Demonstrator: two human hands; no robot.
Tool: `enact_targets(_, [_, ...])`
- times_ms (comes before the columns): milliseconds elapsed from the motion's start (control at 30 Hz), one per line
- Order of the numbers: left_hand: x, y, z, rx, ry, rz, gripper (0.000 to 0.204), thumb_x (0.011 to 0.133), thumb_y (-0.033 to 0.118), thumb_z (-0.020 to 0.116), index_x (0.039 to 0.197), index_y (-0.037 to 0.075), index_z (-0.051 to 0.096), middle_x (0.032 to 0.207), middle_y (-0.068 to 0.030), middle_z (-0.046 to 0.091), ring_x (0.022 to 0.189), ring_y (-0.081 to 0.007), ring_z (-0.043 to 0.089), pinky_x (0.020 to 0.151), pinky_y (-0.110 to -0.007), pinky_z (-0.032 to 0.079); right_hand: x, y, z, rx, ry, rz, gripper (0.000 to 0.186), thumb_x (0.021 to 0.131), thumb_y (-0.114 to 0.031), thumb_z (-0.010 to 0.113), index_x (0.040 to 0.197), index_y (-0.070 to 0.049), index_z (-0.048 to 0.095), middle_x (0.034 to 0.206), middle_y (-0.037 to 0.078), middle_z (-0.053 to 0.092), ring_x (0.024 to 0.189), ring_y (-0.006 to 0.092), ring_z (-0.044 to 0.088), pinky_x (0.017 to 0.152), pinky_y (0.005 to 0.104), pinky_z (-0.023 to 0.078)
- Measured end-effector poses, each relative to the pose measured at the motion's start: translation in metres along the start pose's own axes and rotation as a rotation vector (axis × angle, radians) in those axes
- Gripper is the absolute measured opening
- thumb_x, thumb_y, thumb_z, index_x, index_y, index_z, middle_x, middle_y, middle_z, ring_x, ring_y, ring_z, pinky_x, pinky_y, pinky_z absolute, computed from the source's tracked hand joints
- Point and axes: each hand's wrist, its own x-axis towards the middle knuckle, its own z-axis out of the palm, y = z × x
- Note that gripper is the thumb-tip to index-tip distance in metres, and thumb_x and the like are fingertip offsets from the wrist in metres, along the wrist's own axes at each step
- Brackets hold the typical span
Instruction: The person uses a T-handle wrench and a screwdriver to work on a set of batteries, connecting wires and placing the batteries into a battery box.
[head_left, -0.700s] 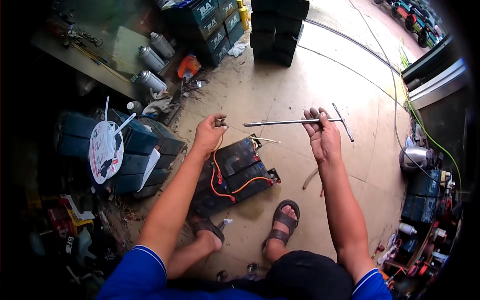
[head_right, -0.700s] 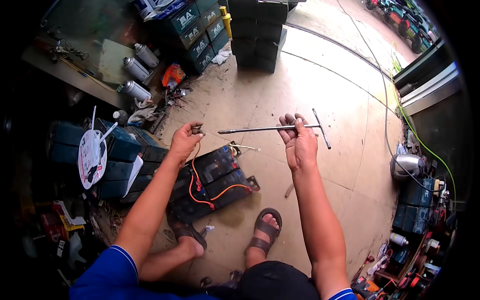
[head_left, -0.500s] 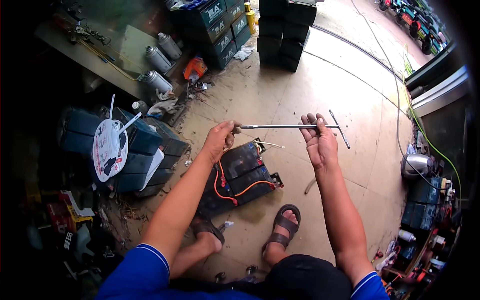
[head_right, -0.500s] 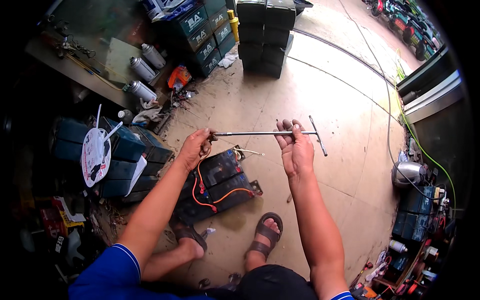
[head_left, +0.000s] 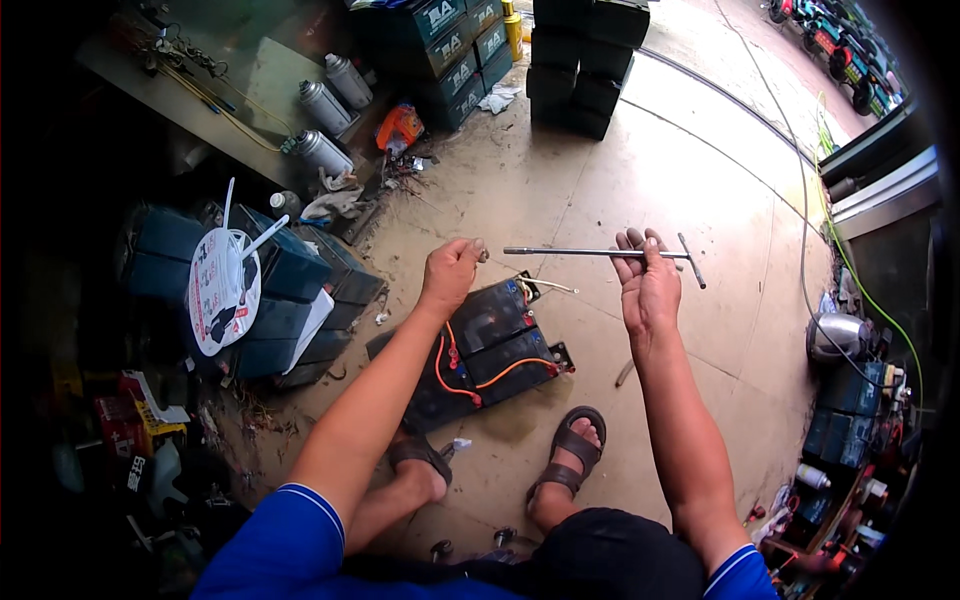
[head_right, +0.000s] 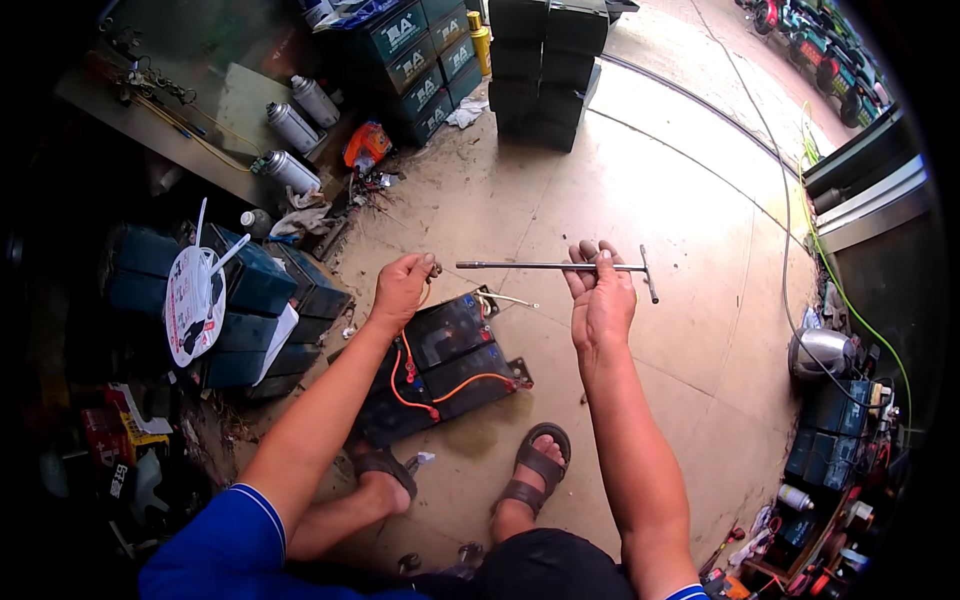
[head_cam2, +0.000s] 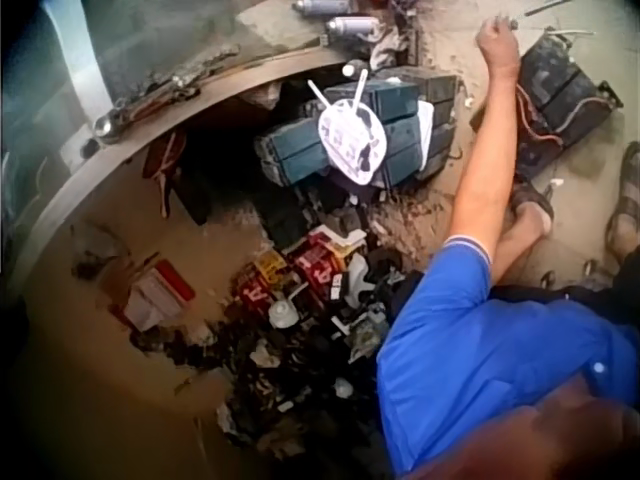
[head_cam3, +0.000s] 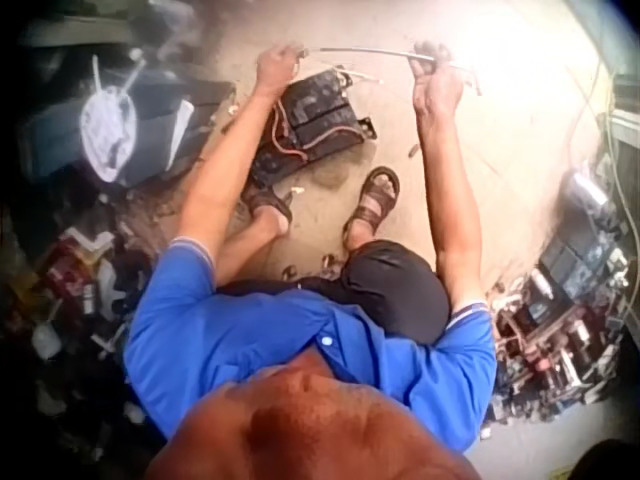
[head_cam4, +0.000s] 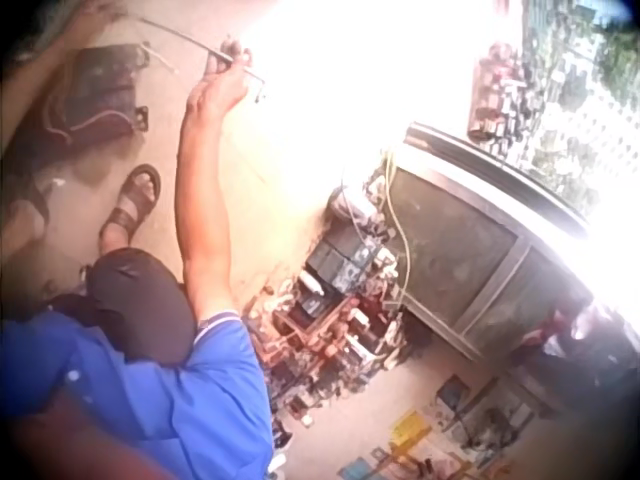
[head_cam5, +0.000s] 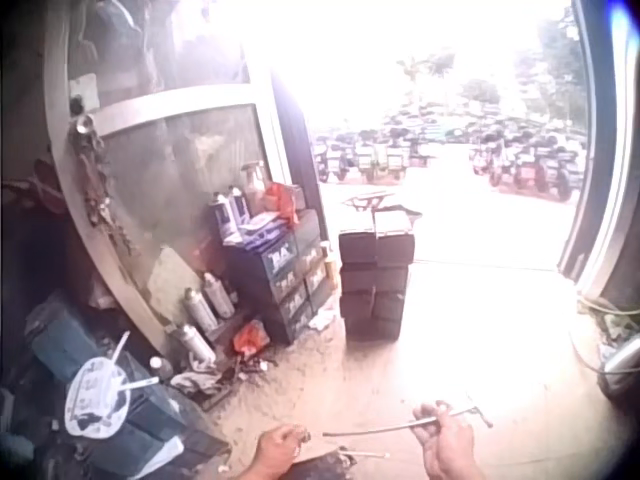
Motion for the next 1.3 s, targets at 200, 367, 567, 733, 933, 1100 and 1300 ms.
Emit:
enact_targets(200, [0.018,0.009,-0.047,-0.265,0.21,-0.349,0.025,0.104,0.025,0.066,0.1,0.002,0.072,0.077,-0.0022,0.066,0.06,-0.0076,0.051,0.053,-0.029,0.042,0.048,-0.041,-0.096,0.032,0.242,-0.131,0.04,0.113,-0.014,0.044,0.146,0.008,0.04,0.141,0.025,0.057,0.129,0.0406,0.063,0.111,0.0535,0.056])
enact_targets(367, [0.027,-0.069,-0.105,-0.628,0.289,-0.608,0.017,0.098,0.002,0.061,0.115,0.001,0.062,0.097,-0.0121,0.07,0.068,-0.0191,0.063,0.06,-0.033,0.052,0.075,-0.056,-0.229,0.148,0.473,-0.117,0.04,0.115,-0.015,0.036,0.148,0.008,0.037,0.14,0.024,0.059,0.13,0.0423,0.061,0.114,0.0546,0.054])
enact_targets(567, [0.034,-0.146,-0.122,0.307,0.42,-0.457,0.016,0.082,-0.004,0.068,0.093,0.003,0.078,0.091,-0.0145,0.075,0.081,-0.0301,0.073,0.072,-0.04,0.059,0.054,-0.052,-0.335,0.131,0.646,-0.095,0.04,0.114,-0.018,0.043,0.146,0.006,0.043,0.14,0.022,0.06,0.133,0.0422,0.059,0.116,0.0553,0.052])
enact_targets(733, [0.07,-0.168,-0.109,0.849,0.433,-0.222,0.02,0.076,0.001,0.071,0.092,0.009,0.08,0.1,-0.0201,0.076,0.093,-0.0406,0.073,0.08,-0.046,0.059,0.033,-0.071,-0.383,0.175,0.712,-0.091,0.04,0.114,-0.017,0.043,0.145,0.008,0.043,0.141,0.023,0.059,0.133,0.0419,0.059,0.117,0.0553,0.051])
enact_targets(933, [0.094,-0.166,-0.104,1.012,0.397,-0.476,0.016,0.083,0.002,0.066,0.093,0.002,0.079,0.103,-0.0234,0.074,0.097,-0.0417,0.073,0.086,-0.047,0.059,0.038,-0.077,-0.397,0.108,0.708,0.017,0.039,0.114,-0.015,0.043,0.141,0.012,0.047,0.142,0.025,0.057,0.133,0.0399,0.059,0.117,0.0539,0.052])
enact_targets(1100, [0.082,-0.145,-0.104,0.918,0.213,-0.351,0.014,0.084,-0.003,0.067,0.094,-0.004,0.078,0.092,-0.0255,0.075,0.086,-0.0385,0.076,0.074,-0.046,0.062,0.048,-0.064,-0.412,0.008,0.754,0.097,0.027,0.112,-0.012,0.045,0.117,0.011,0.057,0.117,0.022,0.07,0.11,0.0366,0.072,0.096,0.0491,0.066])
enact_targets(1300, [0.013,-0.015,-0.097,0.045,-0.021,-0.426,0.017,0.086,-0.002,0.075,0.103,-0.005,0.075,0.085,-0.0124,0.075,0.073,-0.0207,0.076,0.066,-0.033,0.061,0.041,-0.058,-0.362,-0.256,0.682,0.262,0.021,0.104,-0.012,0.057,0.112,0.007,0.059,0.108,0.018,0.069,0.092,0.0296,0.073,0.087,0.0382,0.068])
